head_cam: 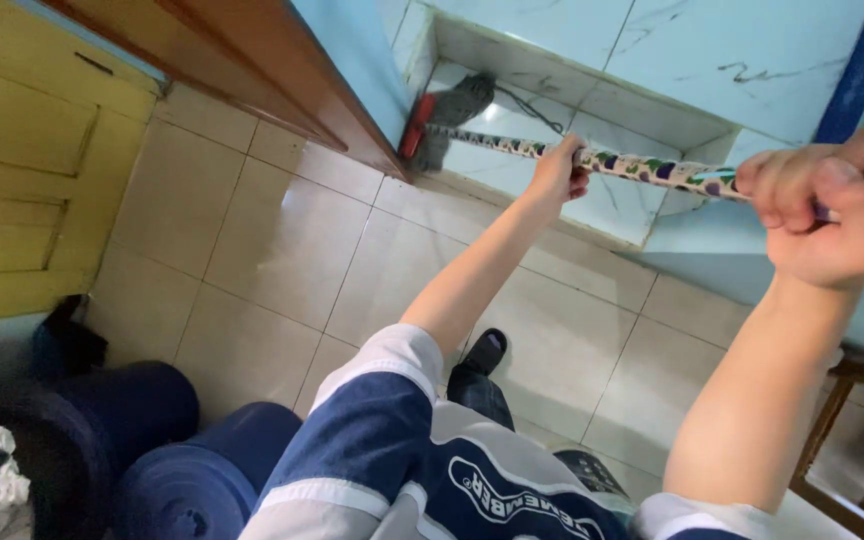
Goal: The person mops the floor, moves two chairs aside to mop the newly cleared area, and then carries a bucket of water to a different spot to dip the mop.
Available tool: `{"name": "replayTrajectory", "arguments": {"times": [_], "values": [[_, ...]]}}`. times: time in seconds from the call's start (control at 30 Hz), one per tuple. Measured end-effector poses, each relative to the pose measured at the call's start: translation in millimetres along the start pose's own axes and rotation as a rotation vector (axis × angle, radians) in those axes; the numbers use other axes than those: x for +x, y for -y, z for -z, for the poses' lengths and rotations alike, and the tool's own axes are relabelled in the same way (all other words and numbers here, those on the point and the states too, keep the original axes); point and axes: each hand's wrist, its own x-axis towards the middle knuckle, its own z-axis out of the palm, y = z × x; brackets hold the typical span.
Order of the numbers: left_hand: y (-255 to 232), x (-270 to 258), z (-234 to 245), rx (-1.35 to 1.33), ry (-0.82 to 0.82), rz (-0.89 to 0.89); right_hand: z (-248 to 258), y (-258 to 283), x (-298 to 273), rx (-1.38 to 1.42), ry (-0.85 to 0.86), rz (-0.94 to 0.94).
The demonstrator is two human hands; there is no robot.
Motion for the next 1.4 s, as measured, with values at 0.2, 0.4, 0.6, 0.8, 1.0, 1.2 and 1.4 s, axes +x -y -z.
{"name": "replayTrajectory", "arguments": {"times": [0.2,0.4,0.6,0.8,1.0,1.2,1.4], "values": [[-27.8,7.3,10.4,0.096,0.067,0.110,-11.8,-7.9,15.4,0.048,-0.096,0.001],[-22.1,16.4,13.3,0.088,0.136,0.124,0.0,-23.0,3.4,0.111,-0.123,0.023],[-34.0,8.3,21.6,0.220,0.115,0.068,-10.0,-66.4,-37.1,0.075,-0.145,0.067],[-27.7,-15.5,28.9,0.436,0.089,0.154,-49.0,-32.8,-74.2,0.115,-0.273,-0.015],[-1.3,-38.4,26.6,0.595,0.084,0.182,-57.5,-10.8,-119.1,0.027,-0.329,-0.028],[44.0,-77.1,-28.0,0.681,0.180,0.241,-48.5,41.5,-159.3,-0.097,-0.405,-0.014],[128.8,-83.6,-95.1,0.605,0.272,0.327,-31.8,79.2,-200.1,-0.313,-0.494,0.033]]}}
